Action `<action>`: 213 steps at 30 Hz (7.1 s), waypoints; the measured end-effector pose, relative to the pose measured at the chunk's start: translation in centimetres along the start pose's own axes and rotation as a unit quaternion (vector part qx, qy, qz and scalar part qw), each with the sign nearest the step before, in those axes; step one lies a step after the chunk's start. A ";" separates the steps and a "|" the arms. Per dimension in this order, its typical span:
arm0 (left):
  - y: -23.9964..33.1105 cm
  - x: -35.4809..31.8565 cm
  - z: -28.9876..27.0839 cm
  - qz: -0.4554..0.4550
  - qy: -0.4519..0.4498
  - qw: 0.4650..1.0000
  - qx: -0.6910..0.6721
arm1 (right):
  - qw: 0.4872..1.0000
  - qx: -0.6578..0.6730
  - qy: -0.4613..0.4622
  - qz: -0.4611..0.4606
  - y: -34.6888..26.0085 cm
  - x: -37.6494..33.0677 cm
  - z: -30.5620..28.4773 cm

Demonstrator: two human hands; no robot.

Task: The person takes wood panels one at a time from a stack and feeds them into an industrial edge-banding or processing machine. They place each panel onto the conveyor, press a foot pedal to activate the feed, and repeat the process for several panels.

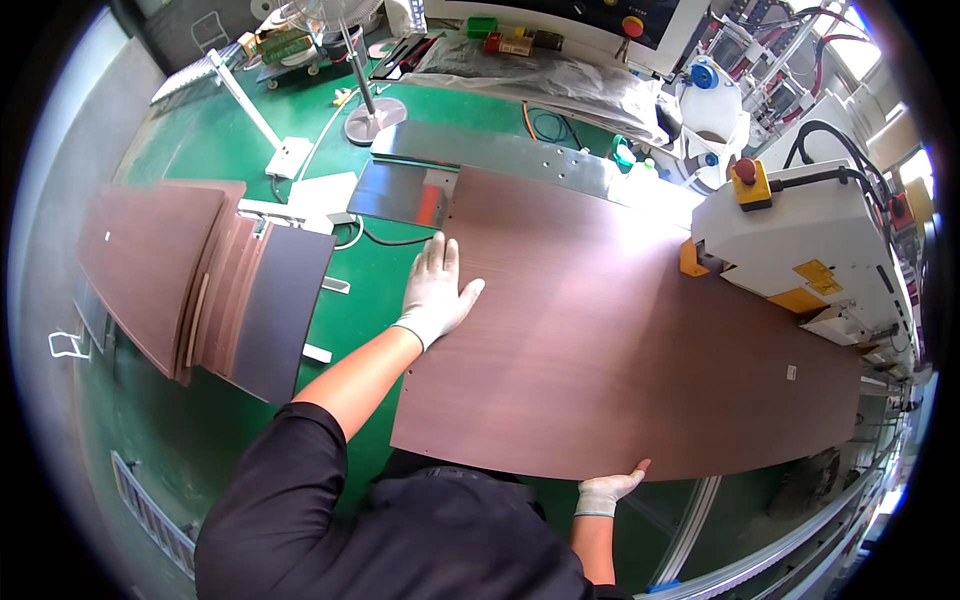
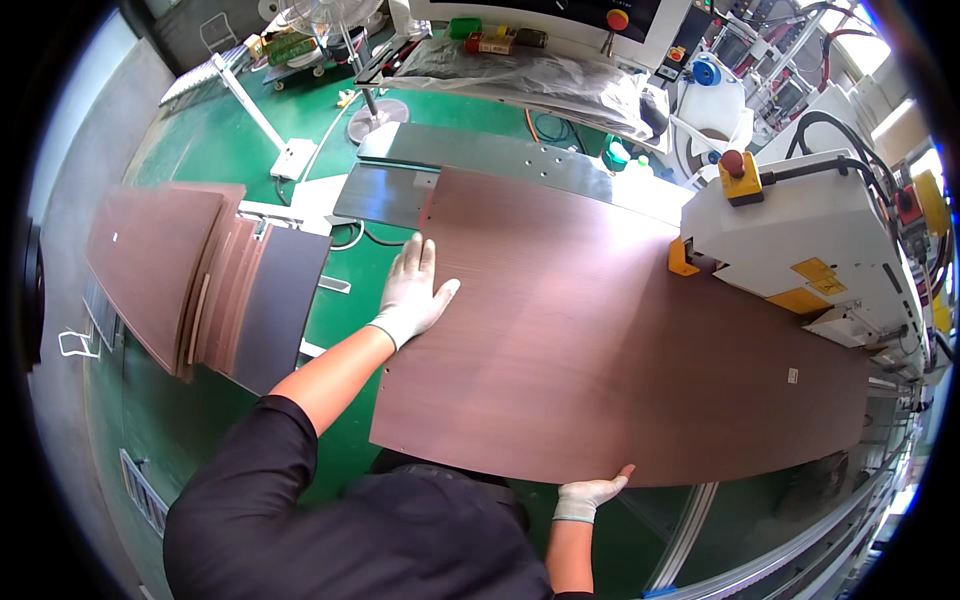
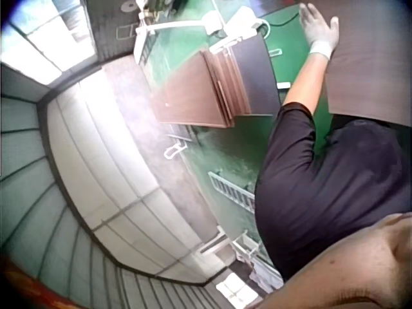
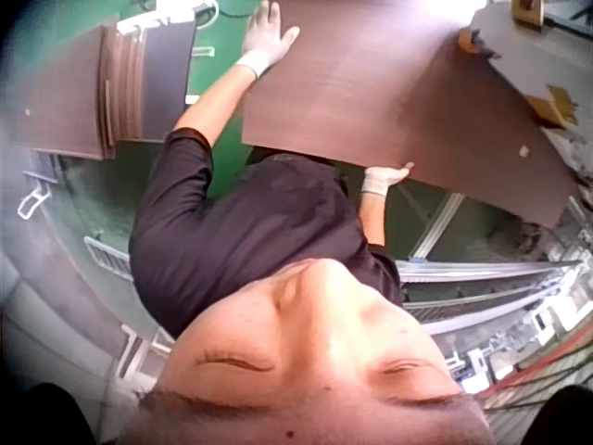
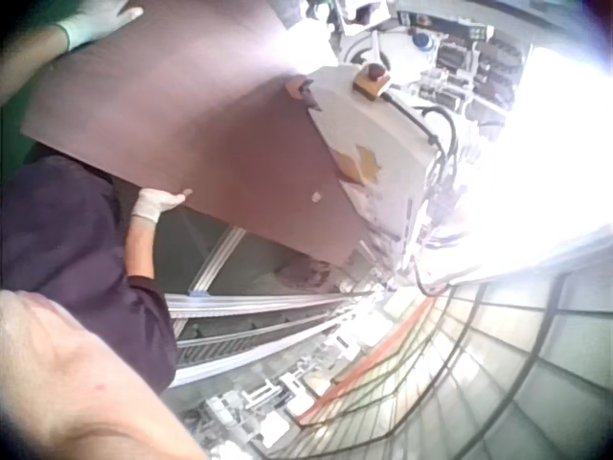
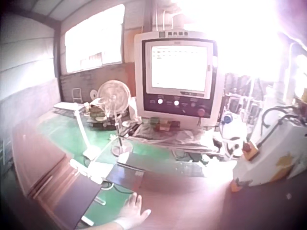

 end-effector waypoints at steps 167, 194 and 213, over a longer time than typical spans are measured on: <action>-49.9 -47.6 6.1 -0.347 -0.121 0.748 -0.553 | 0.530 -0.548 -0.500 0.411 61.7 -38.5 -3.9; -35.3 -36.9 3.2 -0.340 -0.128 0.272 -0.891 | 0.753 -0.566 -0.300 0.152 32.1 -17.3 7.0; -52.6 -30.8 1.9 -0.368 0.081 0.332 -0.865 | 0.429 -0.821 -0.060 -0.372 -8.2 -2.6 2.7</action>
Point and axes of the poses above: each hand's wrist, its own x-axis towards the middle knuckle, its own z-axis out of the palm, y = z × x, the point moved 9 cm from there along x, towards the middle knuckle, and after that the axes turned 8 degrees about -z, right-handed, at the moved point
